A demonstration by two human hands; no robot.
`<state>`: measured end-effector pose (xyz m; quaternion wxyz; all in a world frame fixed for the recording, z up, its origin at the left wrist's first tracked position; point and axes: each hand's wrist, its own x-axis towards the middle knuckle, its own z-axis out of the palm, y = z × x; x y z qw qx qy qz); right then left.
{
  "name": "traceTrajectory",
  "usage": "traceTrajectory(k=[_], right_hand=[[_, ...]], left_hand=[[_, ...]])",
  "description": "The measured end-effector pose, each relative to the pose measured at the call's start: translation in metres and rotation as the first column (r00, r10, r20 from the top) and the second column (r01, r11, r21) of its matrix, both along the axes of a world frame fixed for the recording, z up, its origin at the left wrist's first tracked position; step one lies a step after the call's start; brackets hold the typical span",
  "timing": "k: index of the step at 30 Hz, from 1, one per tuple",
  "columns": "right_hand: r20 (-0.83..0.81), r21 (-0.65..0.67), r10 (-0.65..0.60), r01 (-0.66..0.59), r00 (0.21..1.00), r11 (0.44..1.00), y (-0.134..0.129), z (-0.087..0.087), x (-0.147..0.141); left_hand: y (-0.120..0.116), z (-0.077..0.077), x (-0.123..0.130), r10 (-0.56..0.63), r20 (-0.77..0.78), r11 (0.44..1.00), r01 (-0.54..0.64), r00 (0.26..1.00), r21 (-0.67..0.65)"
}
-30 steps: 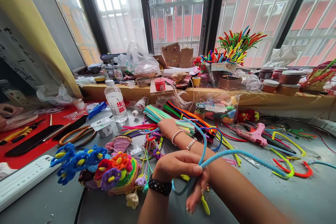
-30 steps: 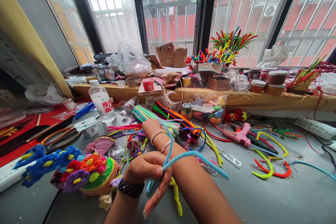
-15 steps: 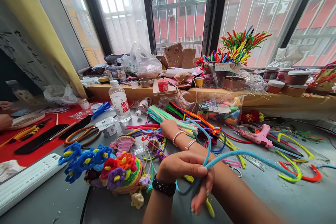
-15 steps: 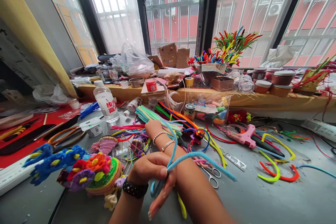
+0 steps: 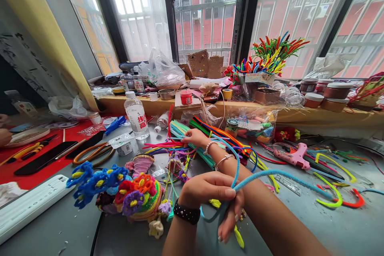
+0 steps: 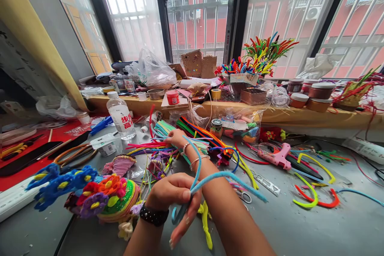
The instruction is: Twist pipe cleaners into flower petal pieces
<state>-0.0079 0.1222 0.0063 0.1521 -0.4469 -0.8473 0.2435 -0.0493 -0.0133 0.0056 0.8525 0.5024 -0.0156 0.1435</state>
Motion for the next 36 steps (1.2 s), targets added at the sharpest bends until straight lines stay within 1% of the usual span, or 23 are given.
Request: traceTrajectory(k=[3,6,8,10,13,15,17,20,22,24,26,29,33,36], right_hand=[[-0.043,-0.048,0.027,-0.029,0.999,0.998,0.003,0.009,0.018],[-0.039,-0.073,0.031,-0.034,0.999,0.997,0.004,0.021,0.037],[-0.027,-0.045,-0.017,0.016,0.999,0.999,0.003,0.028,0.046],[-0.007,0.020,-0.102,0.102,0.995,0.995,0.001,0.031,0.050],[0.047,0.159,-0.246,0.236,0.968,0.959,-0.008,0.027,0.043],[0.108,0.241,-0.312,0.279,0.944,0.929,-0.016,0.019,0.032],[0.176,0.298,-0.345,0.284,0.922,0.911,-0.024,0.010,0.021],[0.263,0.333,-0.389,0.295,0.883,0.895,-0.028,0.000,0.007],[0.310,0.341,-0.392,0.284,0.866,0.896,-0.026,-0.002,0.001],[0.341,0.346,-0.376,0.257,0.861,0.902,-0.021,0.000,0.001],[0.351,0.356,-0.369,0.242,0.861,0.903,-0.016,0.005,0.004],[0.333,0.389,-0.398,0.259,0.855,0.884,-0.011,0.019,0.017],[0.301,0.438,-0.425,0.272,0.854,0.857,-0.007,0.043,0.035],[0.295,0.477,-0.412,0.241,0.862,0.845,-0.006,0.054,0.042]], left_hand=[[0.001,0.000,0.001,-0.034,0.070,0.999,0.035,0.997,-0.012],[0.002,0.000,0.002,-0.049,0.090,0.999,0.050,0.995,-0.009],[0.002,0.001,0.003,-0.070,0.080,0.997,0.071,0.994,-0.014],[0.002,0.002,0.004,-0.085,0.068,0.996,0.086,0.994,-0.018],[0.001,0.002,0.005,-0.072,0.050,0.997,0.073,0.996,-0.014],[0.001,0.001,0.005,-0.064,0.040,0.998,0.065,0.997,-0.015],[0.001,0.001,0.004,-0.059,0.031,0.998,0.060,0.998,-0.032],[0.001,0.000,0.004,-0.059,-0.001,0.996,0.059,0.998,-0.068],[0.002,0.000,0.004,-0.072,-0.033,0.995,0.069,0.997,-0.074],[0.002,0.000,0.004,-0.078,-0.054,0.995,0.074,0.996,-0.064],[0.003,0.000,0.004,-0.055,-0.063,0.998,0.053,0.996,-0.031],[0.003,0.001,0.004,-0.023,-0.060,1.000,0.024,0.998,0.018],[0.003,0.002,0.005,-0.077,0.003,0.997,0.077,0.997,0.016],[0.004,0.001,0.005,-0.099,0.008,0.995,0.099,0.995,-0.020]])
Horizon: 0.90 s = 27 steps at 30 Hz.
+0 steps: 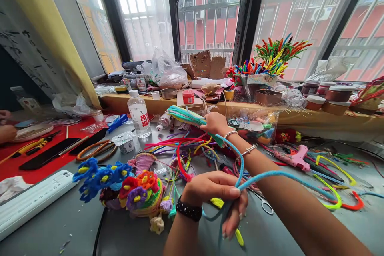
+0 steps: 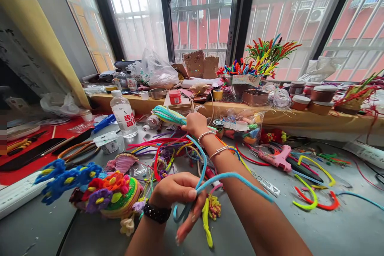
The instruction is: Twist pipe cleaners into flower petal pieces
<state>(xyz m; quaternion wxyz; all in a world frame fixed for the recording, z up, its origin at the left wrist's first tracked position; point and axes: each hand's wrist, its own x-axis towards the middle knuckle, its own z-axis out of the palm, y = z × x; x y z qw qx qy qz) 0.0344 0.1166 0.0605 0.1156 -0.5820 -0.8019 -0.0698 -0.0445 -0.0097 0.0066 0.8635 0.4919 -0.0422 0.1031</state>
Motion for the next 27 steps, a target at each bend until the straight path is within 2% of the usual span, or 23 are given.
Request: traceTrajectory(k=[7,12,16,18,19,21,24,25,27], right_hand=[[0.019,0.074,0.064,-0.065,0.998,0.995,0.002,-0.004,0.002],[0.024,0.134,0.128,-0.130,0.991,0.982,0.003,-0.012,-0.011],[0.022,0.194,0.187,-0.187,0.982,0.963,0.001,-0.030,-0.027],[0.016,0.204,0.202,-0.200,0.979,0.958,0.000,-0.039,-0.031],[0.011,0.206,0.205,-0.202,0.979,0.957,-0.002,-0.043,-0.031],[-0.008,0.214,0.193,-0.186,0.981,0.959,-0.007,-0.048,-0.026],[-0.025,0.203,0.168,-0.160,0.985,0.966,-0.025,-0.052,-0.014],[-0.018,0.186,0.173,-0.167,0.985,0.968,-0.033,-0.055,-0.011],[0.015,0.142,0.225,-0.224,0.974,0.964,-0.050,-0.061,-0.008]], left_hand=[[0.001,0.000,0.001,-0.016,0.023,1.000,0.016,1.000,0.008],[-0.002,0.000,-0.001,-0.067,0.015,0.997,0.068,0.998,-0.032],[0.001,0.004,-0.001,-0.213,-0.135,0.976,0.216,0.968,0.008],[0.004,0.008,0.002,-0.315,-0.237,0.927,0.351,0.919,0.130],[0.005,0.009,0.003,-0.304,-0.261,0.922,0.352,0.916,0.162],[0.007,0.010,0.005,-0.293,-0.295,0.928,0.344,0.910,0.140],[0.007,0.009,0.004,-0.190,-0.282,0.956,0.242,0.940,0.165],[0.007,0.008,0.004,-0.150,-0.266,0.959,0.206,0.952,0.197],[0.006,0.005,0.004,-0.149,-0.226,0.959,0.197,0.963,0.206]])
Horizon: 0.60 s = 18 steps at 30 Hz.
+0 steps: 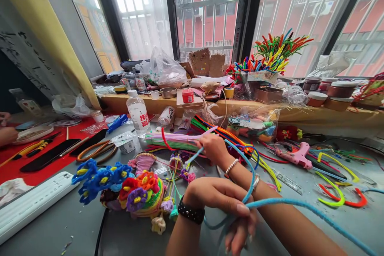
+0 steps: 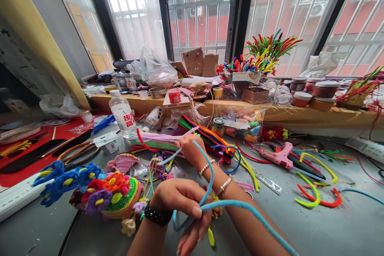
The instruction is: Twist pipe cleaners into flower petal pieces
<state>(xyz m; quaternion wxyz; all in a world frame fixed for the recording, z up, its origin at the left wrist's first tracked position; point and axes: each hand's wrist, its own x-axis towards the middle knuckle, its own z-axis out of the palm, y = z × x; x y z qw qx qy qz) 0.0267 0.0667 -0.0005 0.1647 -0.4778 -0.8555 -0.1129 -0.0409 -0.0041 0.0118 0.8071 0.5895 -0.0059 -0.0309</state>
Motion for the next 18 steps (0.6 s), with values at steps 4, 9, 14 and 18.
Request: traceTrajectory(k=[4,9,14,18], right_hand=[[0.083,-0.046,0.104,-0.100,0.991,0.994,-0.018,-0.014,0.001],[0.118,-0.027,0.109,-0.107,0.987,0.994,-0.004,-0.006,0.004],[0.099,-0.010,0.022,-0.021,0.995,1.000,0.014,0.009,0.004],[0.083,-0.055,-0.038,0.043,0.996,0.998,0.020,0.004,0.001]], left_hand=[[-0.003,-0.003,0.001,-0.093,0.029,0.979,0.096,0.995,-0.180],[-0.004,-0.002,0.002,-0.103,0.057,0.975,0.112,0.993,-0.190],[-0.001,-0.002,0.002,-0.044,0.056,0.999,0.045,0.997,-0.019],[0.001,-0.002,0.002,0.069,0.114,0.979,-0.089,0.991,0.184]])
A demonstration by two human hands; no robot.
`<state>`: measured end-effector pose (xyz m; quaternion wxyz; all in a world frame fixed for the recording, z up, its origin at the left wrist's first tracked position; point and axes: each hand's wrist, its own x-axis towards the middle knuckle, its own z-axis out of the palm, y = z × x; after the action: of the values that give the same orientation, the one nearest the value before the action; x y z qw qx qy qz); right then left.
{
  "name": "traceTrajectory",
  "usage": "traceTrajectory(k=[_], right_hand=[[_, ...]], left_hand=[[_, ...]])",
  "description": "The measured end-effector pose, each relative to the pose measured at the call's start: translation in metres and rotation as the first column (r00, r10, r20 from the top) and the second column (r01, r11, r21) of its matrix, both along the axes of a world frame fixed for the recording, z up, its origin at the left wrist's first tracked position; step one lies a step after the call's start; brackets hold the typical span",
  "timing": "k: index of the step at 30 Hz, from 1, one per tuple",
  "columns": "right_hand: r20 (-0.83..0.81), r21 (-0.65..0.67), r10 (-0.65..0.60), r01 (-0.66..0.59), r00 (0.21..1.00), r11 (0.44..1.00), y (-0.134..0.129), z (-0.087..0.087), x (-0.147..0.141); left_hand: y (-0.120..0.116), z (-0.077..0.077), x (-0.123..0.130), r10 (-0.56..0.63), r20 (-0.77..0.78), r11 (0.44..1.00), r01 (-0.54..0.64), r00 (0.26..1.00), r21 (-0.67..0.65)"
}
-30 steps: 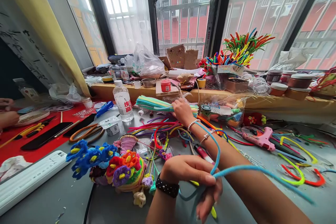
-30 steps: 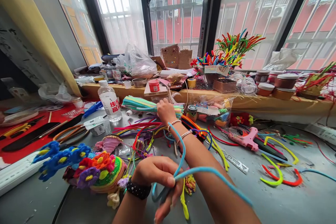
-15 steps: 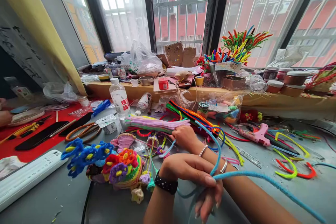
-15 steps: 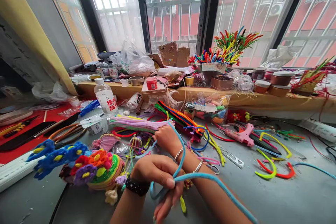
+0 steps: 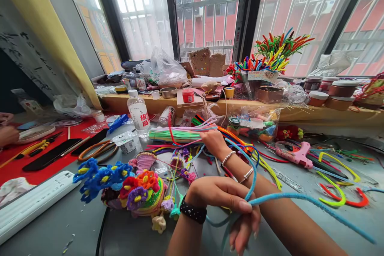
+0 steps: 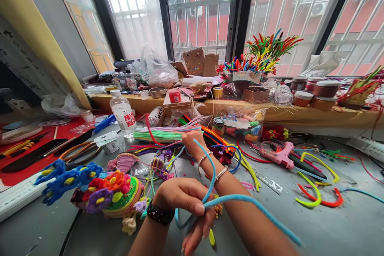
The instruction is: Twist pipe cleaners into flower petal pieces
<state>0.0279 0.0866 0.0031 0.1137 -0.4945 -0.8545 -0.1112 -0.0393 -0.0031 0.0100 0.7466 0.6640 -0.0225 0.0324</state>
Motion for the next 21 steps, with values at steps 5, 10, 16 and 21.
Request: traceTrajectory(k=[5,10,16,21], right_hand=[[-0.043,-0.061,-0.049,0.046,0.998,0.997,-0.002,-0.011,0.006],[-0.077,-0.158,-0.035,0.023,0.996,0.987,-0.007,-0.021,0.006],[-0.232,-0.299,-0.117,0.044,0.966,0.953,0.002,-0.020,0.000],[-0.459,-0.478,-0.103,-0.148,0.882,0.866,0.018,-0.003,0.020]], left_hand=[[-0.001,0.002,0.000,-0.020,0.042,0.998,0.017,0.999,0.062],[-0.003,0.004,-0.001,0.015,0.037,0.997,-0.018,0.999,0.070],[-0.005,0.001,-0.001,0.141,0.003,0.989,-0.141,0.990,0.049],[-0.005,0.000,-0.002,0.154,-0.075,0.987,-0.149,0.985,0.068]])
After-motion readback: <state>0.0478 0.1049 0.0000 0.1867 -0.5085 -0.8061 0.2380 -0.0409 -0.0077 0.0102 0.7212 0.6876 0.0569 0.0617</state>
